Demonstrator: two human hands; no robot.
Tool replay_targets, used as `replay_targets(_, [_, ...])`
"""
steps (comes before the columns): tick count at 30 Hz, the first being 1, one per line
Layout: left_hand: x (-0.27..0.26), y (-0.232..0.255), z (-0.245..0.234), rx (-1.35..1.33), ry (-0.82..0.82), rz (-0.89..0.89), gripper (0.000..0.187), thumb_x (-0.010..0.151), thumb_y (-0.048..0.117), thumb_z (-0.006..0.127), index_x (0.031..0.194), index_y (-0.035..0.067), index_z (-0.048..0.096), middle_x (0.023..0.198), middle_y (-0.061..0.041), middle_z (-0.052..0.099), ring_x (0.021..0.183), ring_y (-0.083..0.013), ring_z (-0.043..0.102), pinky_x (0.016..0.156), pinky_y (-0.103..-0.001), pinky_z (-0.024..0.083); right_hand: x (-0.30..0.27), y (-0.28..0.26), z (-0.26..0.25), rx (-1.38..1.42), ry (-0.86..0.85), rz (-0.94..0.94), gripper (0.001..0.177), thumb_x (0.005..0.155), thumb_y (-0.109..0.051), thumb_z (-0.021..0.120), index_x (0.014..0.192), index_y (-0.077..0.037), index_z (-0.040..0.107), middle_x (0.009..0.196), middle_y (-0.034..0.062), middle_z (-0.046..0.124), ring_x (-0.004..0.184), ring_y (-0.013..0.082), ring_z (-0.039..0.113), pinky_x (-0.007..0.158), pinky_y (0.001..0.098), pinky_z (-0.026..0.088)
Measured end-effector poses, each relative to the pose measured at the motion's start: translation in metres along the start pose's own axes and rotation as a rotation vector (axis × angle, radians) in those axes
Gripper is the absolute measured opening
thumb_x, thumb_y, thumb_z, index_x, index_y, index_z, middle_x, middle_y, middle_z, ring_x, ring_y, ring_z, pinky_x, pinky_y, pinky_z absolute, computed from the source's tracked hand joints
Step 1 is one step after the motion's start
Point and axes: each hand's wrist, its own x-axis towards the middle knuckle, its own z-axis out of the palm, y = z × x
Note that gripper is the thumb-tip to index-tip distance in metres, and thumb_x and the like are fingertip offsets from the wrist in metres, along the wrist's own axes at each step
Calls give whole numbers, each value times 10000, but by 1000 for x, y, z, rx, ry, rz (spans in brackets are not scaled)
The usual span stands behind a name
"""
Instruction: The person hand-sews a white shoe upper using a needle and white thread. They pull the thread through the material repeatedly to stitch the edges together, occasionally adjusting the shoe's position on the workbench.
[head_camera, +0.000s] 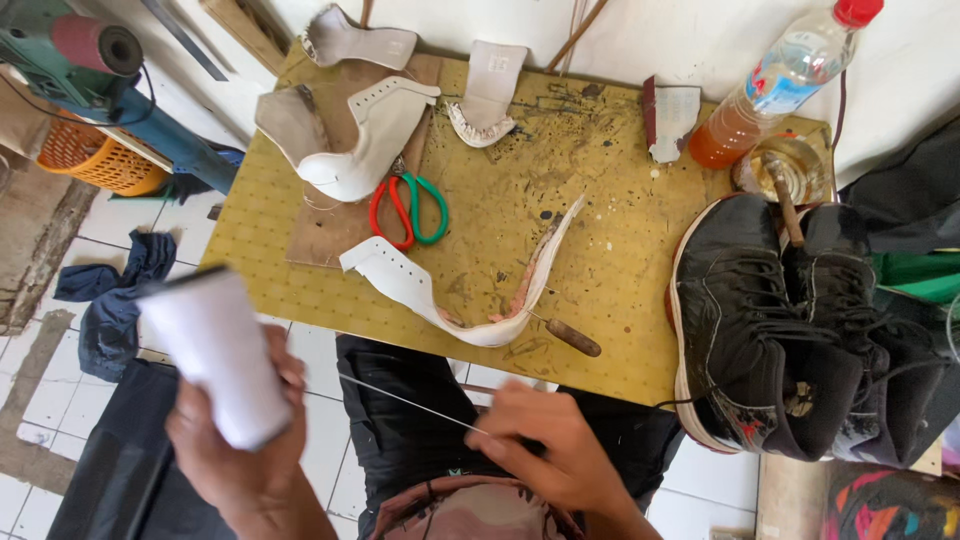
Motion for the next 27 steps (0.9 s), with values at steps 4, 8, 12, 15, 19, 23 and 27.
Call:
replay_targets(4, [25,19,4,-61,174,98,832,878,257,846,1531,-29,417,1052,-245,636,897,-294,672,738,-272,634,-28,-17,-21,-28,-102,123,332,1078,-240,500,927,-32,710,747,66,619,650,252,526,674,362,412])
replay_targets(8, [37,9,7,-90,136,44,706,941,221,775,1500,-59,445,1092,-255,637,995,-349,679,768,-293,666,-37,-17,-31,-215,-76,83,237,1045,-155,541,1106,-1,711,954,90,741,775,268,619,724,381,500])
replay_targets(12, [41,9,31,-61,129,116,749,952,270,735,1542,-65,419,1070,-249,656,935,-318,707,739,-270,654,-33,-22,-47,-253,37,62,199,1027,-131,554,998,27,672,844,110,704,711,258,635,663,339,523])
replay_targets(15, [40,10,39,-147,152,116,750,902,263,798,1470,-76,443,1084,-266,592,901,-311,658,710,-267,631,-24,-39,-59,-284,126,69,238,1014,-197,565,915,-27,697,694,54,638,608,200,612,605,295,513])
replay_targets(19, [41,18,56,-158,-51,196,853,950,192,826,1598,-51,327,1134,-243,631,990,-302,713,770,-308,703,-31,-29,-76,-221,244,-124,220,950,-154,630,820,15,685,701,87,660,546,216,626,558,324,497])
replay_targets(23, [52,23,61,-144,131,285,896,852,230,881,1558,-36,398,1088,-224,624,929,-254,700,741,-260,669,-42,-32,-98,-161,265,-211,197,898,-187,677,755,-55,709,654,45,662,494,158,631,538,311,522])
replay_targets(27, [74,19,60,-90,302,284,866,778,304,862,1468,-44,470,1082,-198,614,871,-228,676,682,-217,610,-37,-35,-112,-150,226,-186,302,950,-215,638,690,-66,678,622,26,649,507,139,637,658,335,573])
